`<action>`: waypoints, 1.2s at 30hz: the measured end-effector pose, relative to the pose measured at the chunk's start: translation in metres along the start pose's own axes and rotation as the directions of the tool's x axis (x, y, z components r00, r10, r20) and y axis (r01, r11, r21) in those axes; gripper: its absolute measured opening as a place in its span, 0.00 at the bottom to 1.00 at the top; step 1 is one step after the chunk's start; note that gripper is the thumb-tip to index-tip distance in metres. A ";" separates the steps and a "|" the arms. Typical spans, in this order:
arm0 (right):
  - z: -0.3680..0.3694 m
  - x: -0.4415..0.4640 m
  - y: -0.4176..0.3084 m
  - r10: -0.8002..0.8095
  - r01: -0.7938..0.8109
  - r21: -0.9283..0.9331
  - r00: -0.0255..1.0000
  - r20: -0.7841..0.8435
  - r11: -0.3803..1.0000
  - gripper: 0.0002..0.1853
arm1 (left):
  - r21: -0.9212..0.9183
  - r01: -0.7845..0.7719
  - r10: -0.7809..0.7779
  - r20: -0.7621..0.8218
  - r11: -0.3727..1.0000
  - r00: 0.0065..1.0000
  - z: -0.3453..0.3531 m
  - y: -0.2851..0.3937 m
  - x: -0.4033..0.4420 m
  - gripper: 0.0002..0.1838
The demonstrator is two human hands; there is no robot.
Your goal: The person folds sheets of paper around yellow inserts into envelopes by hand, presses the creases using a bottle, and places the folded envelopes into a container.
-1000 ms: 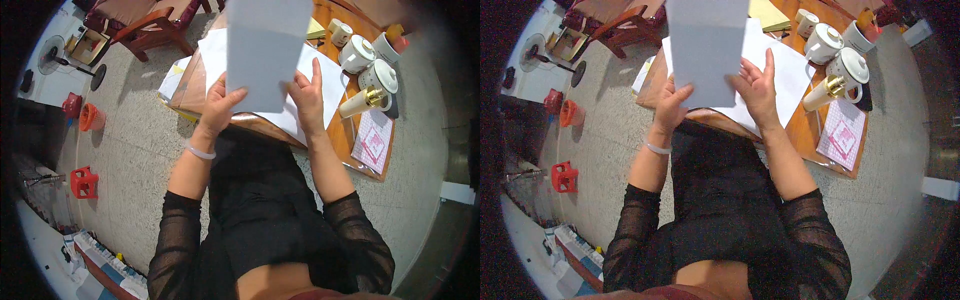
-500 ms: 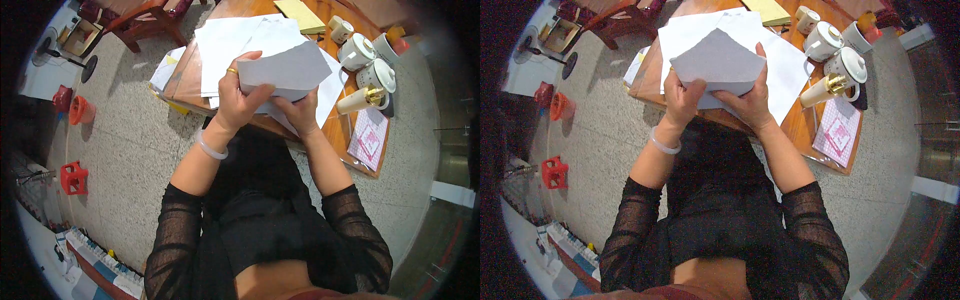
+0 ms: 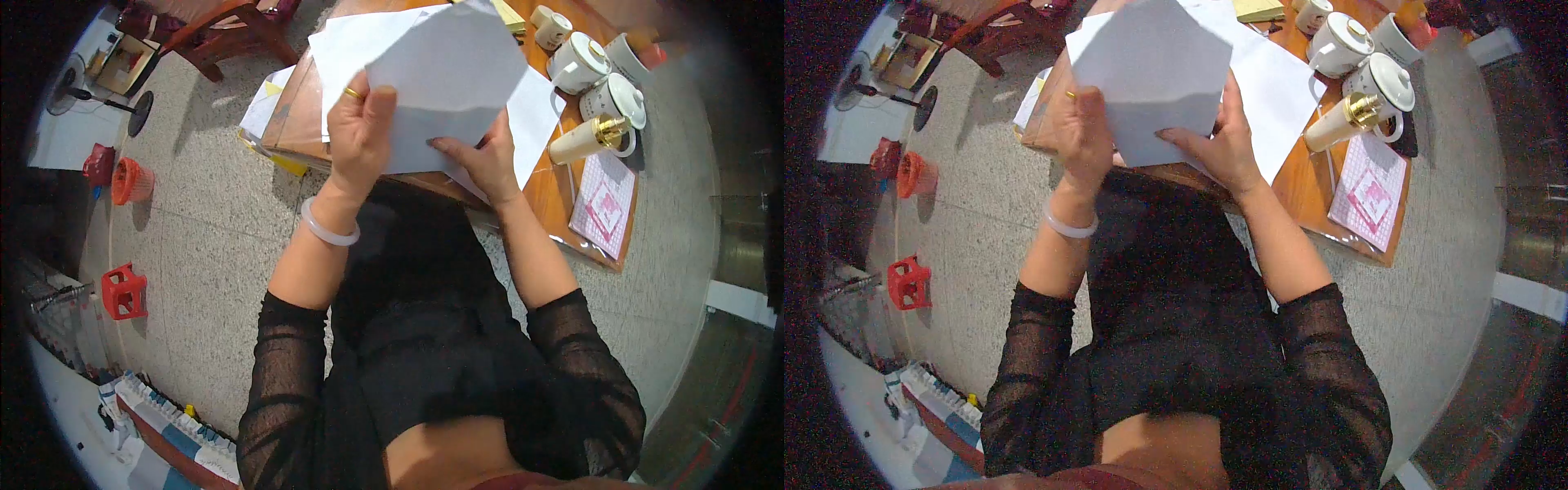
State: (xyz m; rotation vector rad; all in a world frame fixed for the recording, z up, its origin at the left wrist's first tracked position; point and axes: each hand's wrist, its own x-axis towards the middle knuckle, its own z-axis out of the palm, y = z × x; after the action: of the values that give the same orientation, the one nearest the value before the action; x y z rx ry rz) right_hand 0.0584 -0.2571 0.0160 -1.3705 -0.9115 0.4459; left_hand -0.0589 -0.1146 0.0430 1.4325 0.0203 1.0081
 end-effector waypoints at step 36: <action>0.080 -0.235 -0.326 -0.531 0.998 -0.033 0.055 0.845 0.051 0.23 | -0.233 0.109 -0.243 -0.690 0.966 0.682 -0.111 0.143 -0.236 0.22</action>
State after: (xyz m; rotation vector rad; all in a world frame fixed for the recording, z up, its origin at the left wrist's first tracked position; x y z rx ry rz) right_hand -0.2178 -0.4429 0.2541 -0.8580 -2.5529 -0.5588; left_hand -0.3444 -0.1884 0.0072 0.7772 0.6247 1.3153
